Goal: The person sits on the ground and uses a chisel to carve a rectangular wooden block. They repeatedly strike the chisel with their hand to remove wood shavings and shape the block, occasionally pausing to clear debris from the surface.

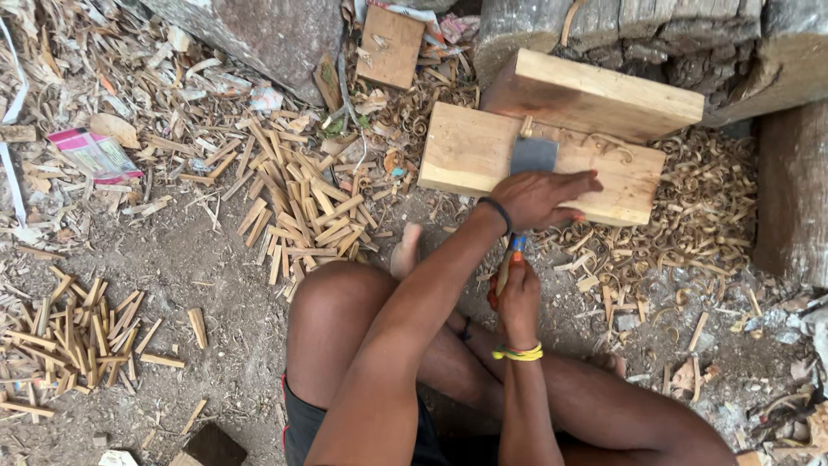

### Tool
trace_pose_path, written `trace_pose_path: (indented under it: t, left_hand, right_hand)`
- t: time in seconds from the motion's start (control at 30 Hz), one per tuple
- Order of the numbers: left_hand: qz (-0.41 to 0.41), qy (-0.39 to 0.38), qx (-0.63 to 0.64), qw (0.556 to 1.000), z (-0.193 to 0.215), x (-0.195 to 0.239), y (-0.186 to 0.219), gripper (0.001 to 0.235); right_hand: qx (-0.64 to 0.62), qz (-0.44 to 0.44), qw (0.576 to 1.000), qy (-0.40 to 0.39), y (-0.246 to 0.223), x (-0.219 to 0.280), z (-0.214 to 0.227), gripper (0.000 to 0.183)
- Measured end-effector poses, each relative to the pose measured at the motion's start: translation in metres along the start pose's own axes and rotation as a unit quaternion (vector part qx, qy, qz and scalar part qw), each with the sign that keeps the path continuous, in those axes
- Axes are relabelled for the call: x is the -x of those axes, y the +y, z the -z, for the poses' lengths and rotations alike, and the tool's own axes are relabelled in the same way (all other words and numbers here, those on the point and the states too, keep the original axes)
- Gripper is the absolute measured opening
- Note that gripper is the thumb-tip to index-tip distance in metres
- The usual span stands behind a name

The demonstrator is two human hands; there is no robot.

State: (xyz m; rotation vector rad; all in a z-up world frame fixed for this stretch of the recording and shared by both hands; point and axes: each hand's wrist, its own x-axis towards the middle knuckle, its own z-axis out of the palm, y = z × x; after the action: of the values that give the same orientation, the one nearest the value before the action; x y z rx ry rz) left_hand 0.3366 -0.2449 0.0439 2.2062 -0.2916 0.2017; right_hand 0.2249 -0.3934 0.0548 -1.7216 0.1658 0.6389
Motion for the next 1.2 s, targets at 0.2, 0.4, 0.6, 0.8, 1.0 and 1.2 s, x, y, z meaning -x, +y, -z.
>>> trace_pose_path:
  t: [0.2, 0.4, 0.6, 0.8, 1.0, 1.2]
  left_hand:
    - [0.012, -0.025, -0.06, 0.998, 0.001, -0.024, -0.023, 0.047]
    - [0.035, 0.017, -0.055, 0.998, 0.01, -0.028, -0.013, 0.047]
    - [0.093, 0.03, -0.045, 0.994, 0.0, -0.011, 0.037, 0.041]
    - [-0.098, 0.052, -0.079, 0.991, -0.032, 0.004, 0.062, 0.035]
    - [-0.092, 0.05, -0.067, 0.992, 0.003, 0.018, 0.075, 0.038]
    - [-0.072, -0.015, -0.098, 0.992, -0.007, 0.02, 0.076, 0.045]
  right_hand:
    - [-0.039, -0.017, 0.999, -0.006, -0.003, -0.028, -0.016, 0.037]
    - [-0.075, -0.018, 0.997, -0.026, 0.001, -0.032, -0.009, 0.042]
    - [-0.224, -0.022, 0.973, -0.053, -0.01, -0.029, 0.024, 0.044]
    - [-0.223, -0.025, 0.974, -0.014, -0.001, 0.007, 0.045, 0.049]
    - [-0.073, -0.019, 0.997, -0.018, -0.024, 0.029, 0.058, 0.044]
    - [0.006, 0.015, 1.0, -0.01, -0.016, 0.036, 0.065, 0.04]
